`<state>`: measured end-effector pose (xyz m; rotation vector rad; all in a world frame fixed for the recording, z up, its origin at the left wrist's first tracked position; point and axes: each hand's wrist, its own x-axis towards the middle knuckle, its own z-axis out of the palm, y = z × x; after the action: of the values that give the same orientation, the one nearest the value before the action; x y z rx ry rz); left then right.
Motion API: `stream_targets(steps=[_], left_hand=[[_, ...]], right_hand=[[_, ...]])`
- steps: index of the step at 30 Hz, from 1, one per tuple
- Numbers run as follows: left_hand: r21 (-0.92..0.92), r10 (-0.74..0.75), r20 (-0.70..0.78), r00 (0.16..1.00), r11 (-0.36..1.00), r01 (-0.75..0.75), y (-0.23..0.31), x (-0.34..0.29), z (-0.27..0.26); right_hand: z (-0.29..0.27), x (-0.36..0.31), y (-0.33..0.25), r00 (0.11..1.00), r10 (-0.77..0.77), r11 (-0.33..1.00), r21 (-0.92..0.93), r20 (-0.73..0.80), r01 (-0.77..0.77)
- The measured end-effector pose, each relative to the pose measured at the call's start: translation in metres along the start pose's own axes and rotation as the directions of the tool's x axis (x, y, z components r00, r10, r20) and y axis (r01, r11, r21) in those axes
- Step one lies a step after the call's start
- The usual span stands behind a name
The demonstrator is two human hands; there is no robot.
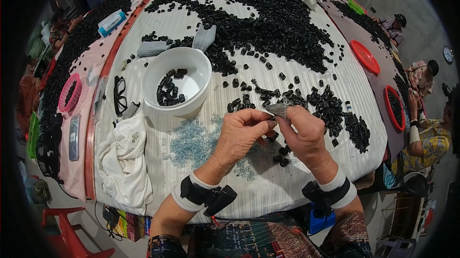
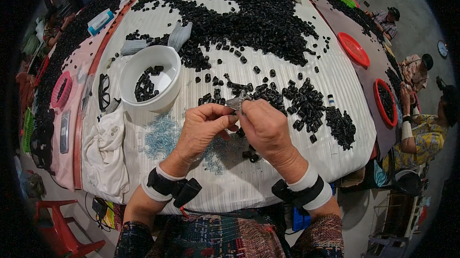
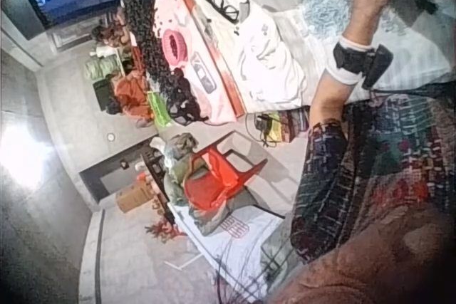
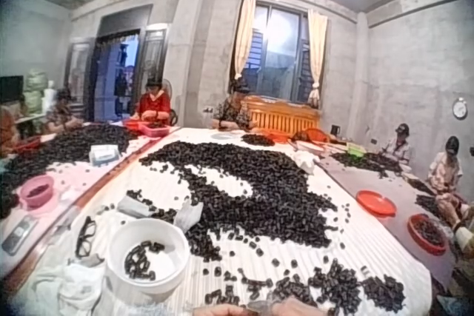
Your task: The recorder sorts and assembles small black rubber or plastic shoe components on a table covered in a white cloth.
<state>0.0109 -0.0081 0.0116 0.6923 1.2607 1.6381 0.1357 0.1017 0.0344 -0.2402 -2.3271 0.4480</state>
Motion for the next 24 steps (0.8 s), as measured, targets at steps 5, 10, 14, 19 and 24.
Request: stream_targets(steps=[5, 10, 14, 19, 24], left_hand=[[-0.002, -0.018, -0.042, 0.999, 1.0, 0.018, -0.001, -0.001, 0.002], [0.039, -0.049, -0.06, 0.997, 0.998, 0.052, -0.007, 0.002, -0.002], [-0.094, -0.077, -0.035, 0.996, 0.993, 0.073, -0.008, 0.005, -0.008], [-0.229, -0.145, -0.005, 0.989, 0.963, 0.14, -0.008, 0.007, -0.009], [-0.243, -0.105, -0.013, 0.994, 0.965, 0.099, -0.011, 0.006, -0.008]], right_hand=[[0.004, -0.004, 0.0, 1.0, -0.003, 1.0, -0.02, 0.021, 0.004], [0.01, -0.005, -0.002, 0.999, 0.003, 0.999, 0.037, 0.032, -0.005], [0.003, 0.0, -0.003, 0.99, 0.048, 0.995, 0.085, 0.13, -0.06], [-0.001, 0.003, -0.005, 0.987, 0.049, 0.994, 0.085, 0.152, -0.063], [0.014, -0.005, -0.006, 0.99, 0.013, 0.999, -0.038, 0.142, -0.008]])
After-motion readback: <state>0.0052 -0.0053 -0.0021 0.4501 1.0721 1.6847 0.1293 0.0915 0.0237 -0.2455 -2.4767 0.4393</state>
